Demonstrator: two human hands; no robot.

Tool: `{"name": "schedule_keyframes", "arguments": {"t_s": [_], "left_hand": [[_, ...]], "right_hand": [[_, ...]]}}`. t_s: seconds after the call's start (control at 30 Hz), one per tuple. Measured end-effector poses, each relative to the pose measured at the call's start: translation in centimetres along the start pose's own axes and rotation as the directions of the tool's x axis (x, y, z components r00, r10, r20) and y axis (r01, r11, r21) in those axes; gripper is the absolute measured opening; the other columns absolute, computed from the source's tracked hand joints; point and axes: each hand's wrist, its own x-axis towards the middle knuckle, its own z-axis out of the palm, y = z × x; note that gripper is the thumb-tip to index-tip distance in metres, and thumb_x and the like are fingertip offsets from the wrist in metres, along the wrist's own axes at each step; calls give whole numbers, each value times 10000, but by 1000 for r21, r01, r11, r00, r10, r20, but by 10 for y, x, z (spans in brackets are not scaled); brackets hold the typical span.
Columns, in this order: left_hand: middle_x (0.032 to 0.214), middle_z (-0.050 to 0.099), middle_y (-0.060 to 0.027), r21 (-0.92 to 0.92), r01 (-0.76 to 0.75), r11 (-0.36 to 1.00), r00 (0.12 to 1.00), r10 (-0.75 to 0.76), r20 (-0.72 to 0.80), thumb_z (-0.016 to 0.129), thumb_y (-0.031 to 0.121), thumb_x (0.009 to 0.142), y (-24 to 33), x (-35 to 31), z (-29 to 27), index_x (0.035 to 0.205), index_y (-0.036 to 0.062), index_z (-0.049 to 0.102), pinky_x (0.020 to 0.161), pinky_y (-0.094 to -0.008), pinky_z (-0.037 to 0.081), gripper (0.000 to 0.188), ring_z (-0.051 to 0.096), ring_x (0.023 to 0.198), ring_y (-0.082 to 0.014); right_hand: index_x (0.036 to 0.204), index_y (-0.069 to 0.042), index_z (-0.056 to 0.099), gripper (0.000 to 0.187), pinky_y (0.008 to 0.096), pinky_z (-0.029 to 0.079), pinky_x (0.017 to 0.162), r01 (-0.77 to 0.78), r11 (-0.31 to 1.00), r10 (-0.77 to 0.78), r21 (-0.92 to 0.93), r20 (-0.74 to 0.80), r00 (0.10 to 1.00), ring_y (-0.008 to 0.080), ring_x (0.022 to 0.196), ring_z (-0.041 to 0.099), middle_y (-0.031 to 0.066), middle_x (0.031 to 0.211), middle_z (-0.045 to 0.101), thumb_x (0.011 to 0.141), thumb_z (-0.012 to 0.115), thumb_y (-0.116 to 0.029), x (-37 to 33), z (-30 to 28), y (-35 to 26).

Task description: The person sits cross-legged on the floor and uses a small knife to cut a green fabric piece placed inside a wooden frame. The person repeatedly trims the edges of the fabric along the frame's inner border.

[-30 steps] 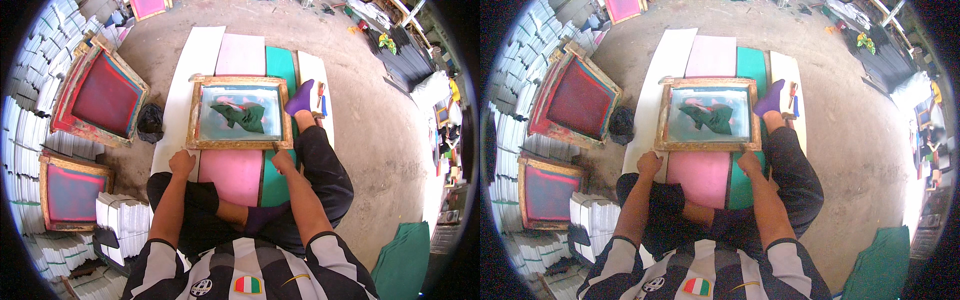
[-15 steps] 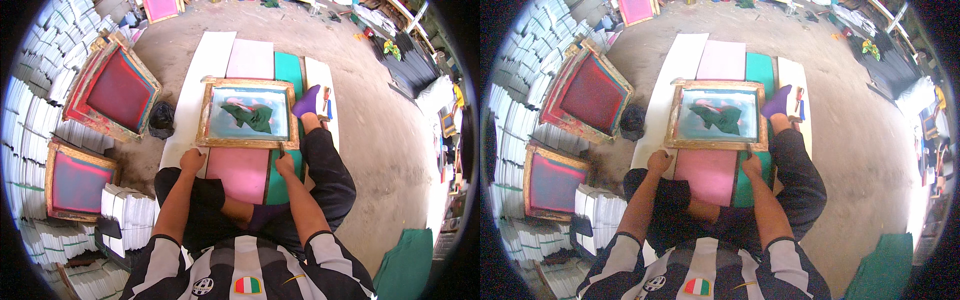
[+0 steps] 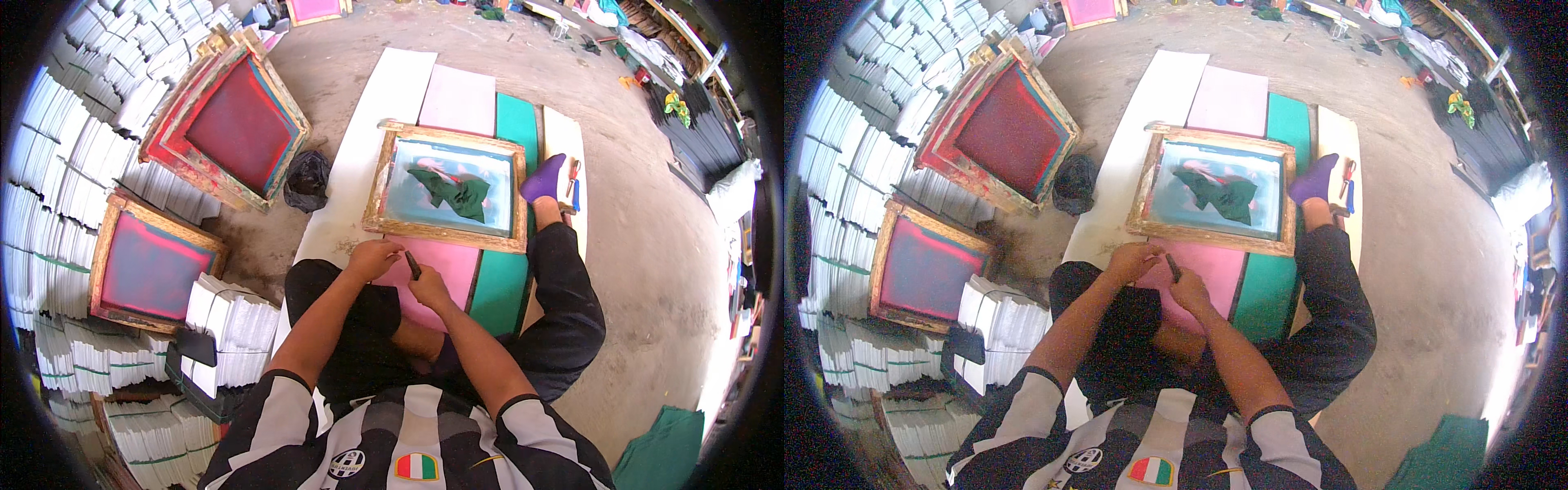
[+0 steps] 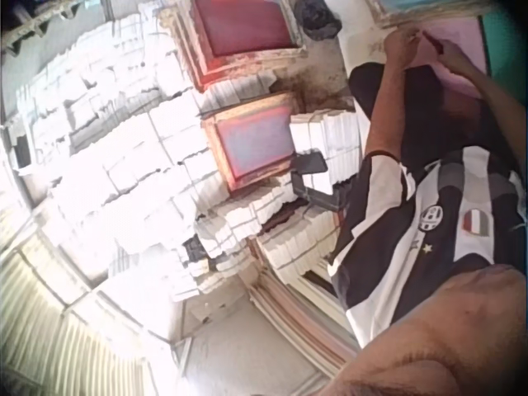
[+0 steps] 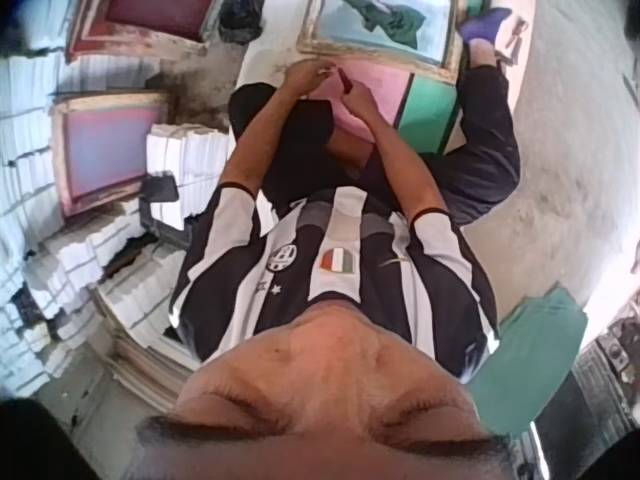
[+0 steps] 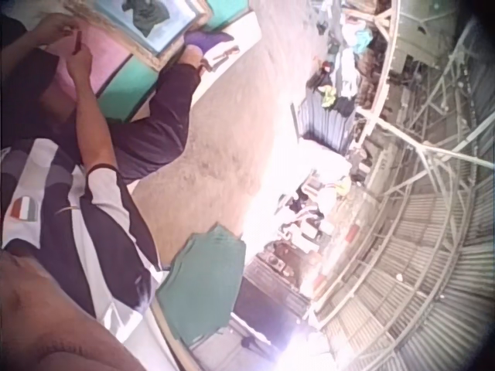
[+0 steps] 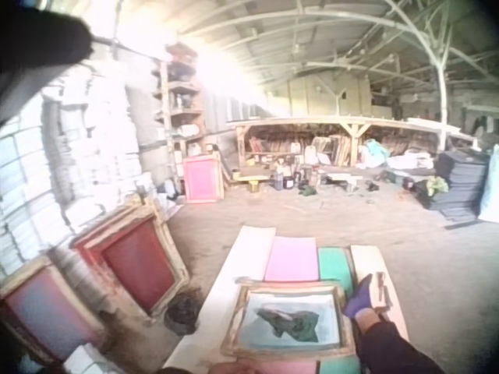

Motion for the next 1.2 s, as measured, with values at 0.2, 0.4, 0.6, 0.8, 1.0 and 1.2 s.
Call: {"name": "schedule_keyframes", "arguments": {"t_s": [0.2,0.4,0.6,0.8,1.0,1.2], "left_hand": [[956,722,-124,135,108,985,984,-126,129,605,335,924,-7,6,-5,1043,162,725,801,-492,542,242,691,917,-350],[969,725,-126,180,164,970,974,-188,127,618,302,895,-8,9,-4,997,152,739,796,-493,541,218,691,911,-348],[992,729,-160,281,437,854,891,-454,-8,630,221,878,-29,10,-13,977,117,751,779,-479,557,189,706,900,-353],[1062,727,-186,359,709,607,673,-734,-88,658,192,869,-46,10,-26,1005,47,742,809,-455,579,216,713,994,-359],[1197,677,-182,374,742,556,600,-800,-2,709,338,851,-39,17,-27,1122,77,670,894,-473,555,379,675,1088,-369],[1155,693,-197,330,749,574,612,-790,-17,745,430,822,-38,16,-24,1100,62,691,879,-479,554,465,679,1070,-372]], "right_hand": [[988,-13,651,204,419,534,529,-183,977,150,105,266,952,273,606,678,175,754,676,824,600,-121,0,-15,-37],[1101,23,639,308,318,495,463,-397,822,189,409,461,867,204,522,626,103,710,646,811,637,-81,1,-16,-25],[1203,2,584,335,329,527,523,-531,614,199,584,536,820,188,611,623,85,783,613,902,648,-133,-8,-40,-13],[1149,-20,558,241,363,586,601,-572,542,355,616,449,820,221,699,665,112,843,646,937,612,-124,-13,-93,18],[1144,-19,556,211,364,574,645,-483,624,464,614,206,862,218,735,674,125,877,660,967,587,-128,-11,-128,61],[1063,20,588,162,345,543,650,-510,707,506,490,153,849,200,694,632,101,853,633,954,607,-99,-7,-143,67]]}}
